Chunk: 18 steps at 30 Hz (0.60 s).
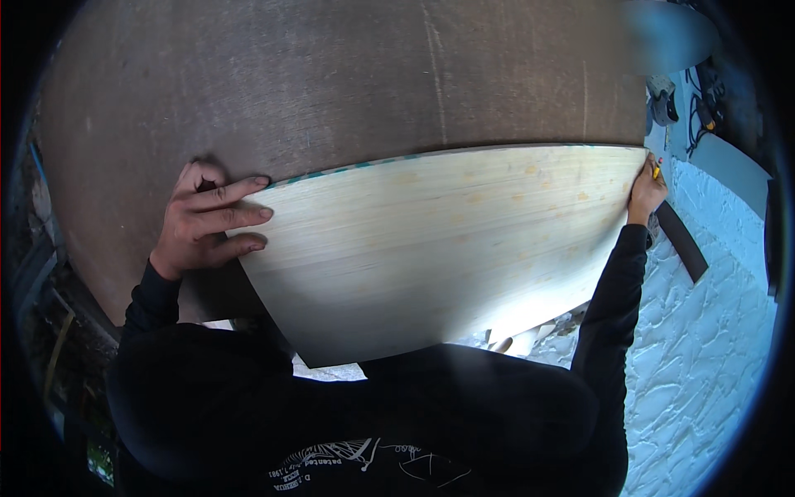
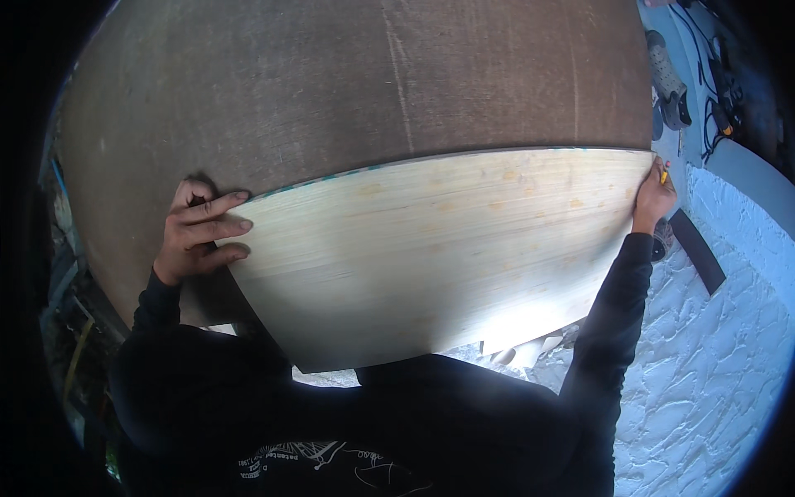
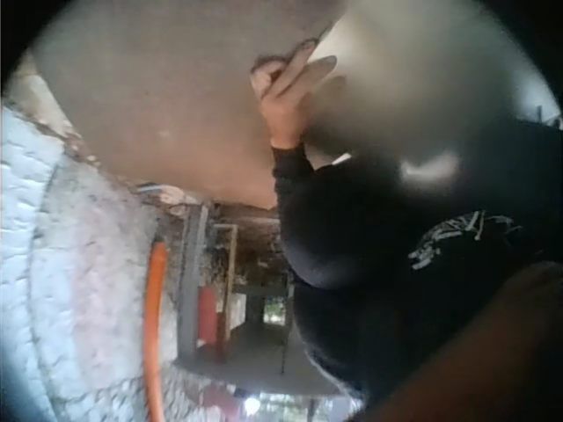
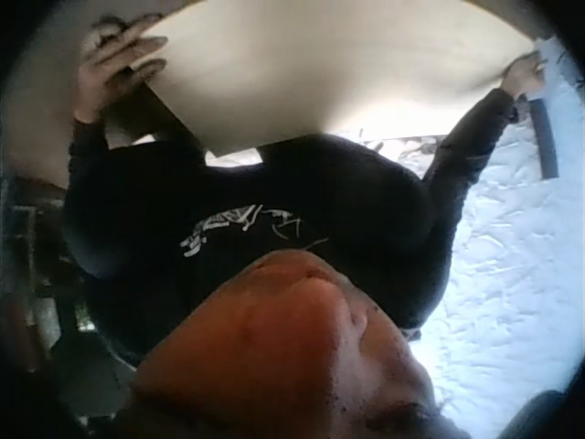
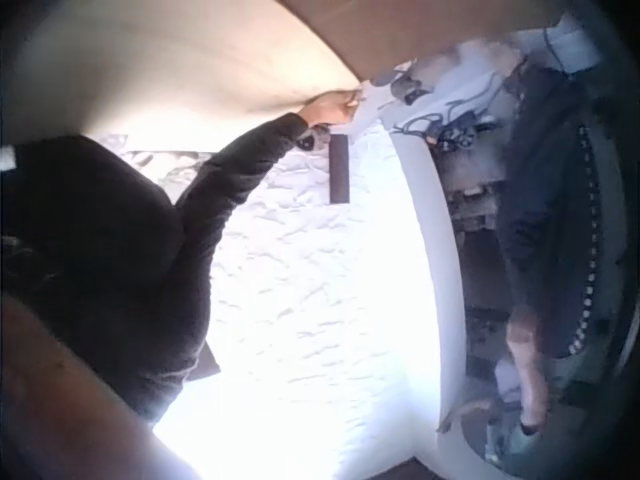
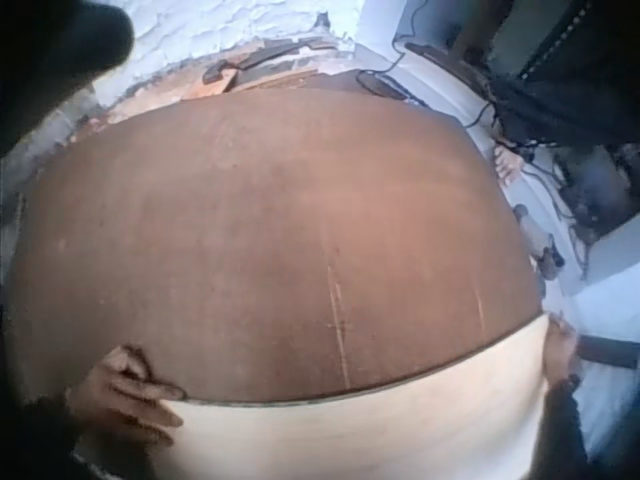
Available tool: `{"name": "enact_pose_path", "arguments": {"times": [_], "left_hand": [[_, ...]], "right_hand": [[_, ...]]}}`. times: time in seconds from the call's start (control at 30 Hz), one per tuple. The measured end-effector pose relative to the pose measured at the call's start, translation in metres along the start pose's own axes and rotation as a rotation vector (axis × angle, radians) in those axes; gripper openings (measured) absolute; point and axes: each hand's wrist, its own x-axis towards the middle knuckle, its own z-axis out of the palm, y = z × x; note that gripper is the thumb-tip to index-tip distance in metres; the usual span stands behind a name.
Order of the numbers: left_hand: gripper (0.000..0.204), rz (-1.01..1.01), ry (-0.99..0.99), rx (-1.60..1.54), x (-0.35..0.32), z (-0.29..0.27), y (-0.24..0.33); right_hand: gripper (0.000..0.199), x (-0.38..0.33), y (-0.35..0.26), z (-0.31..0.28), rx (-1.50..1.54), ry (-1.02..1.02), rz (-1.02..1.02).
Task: The recorder uses a speed square and a pencil to mark straight lines on plywood panels.
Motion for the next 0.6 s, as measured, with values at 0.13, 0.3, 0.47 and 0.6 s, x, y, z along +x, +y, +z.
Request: {"name": "enact_pose_path", "arguments": {"times": [0.13,0.3,0.47,0.6], "left_hand": [[0.041,0.036,0.014,0.041,0.001,0.0,0.0],[0.036,0.059,0.021,0.059,-0.003,0.002,-0.004],[0.03,0.073,0.04,0.119,-0.004,0.003,-0.004],[0.03,0.082,0.04,0.126,-0.003,0.004,-0.005]], "right_hand": [[0.04,-0.001,-0.004,0.0,0.052,-0.004,0.064],[0.042,0.002,0.006,0.002,0.111,0.0,0.065],[0.045,0.003,0.006,0.003,0.101,0.001,0.053],[0.046,0.002,0.008,-0.002,0.042,0.025,0.032]]}}
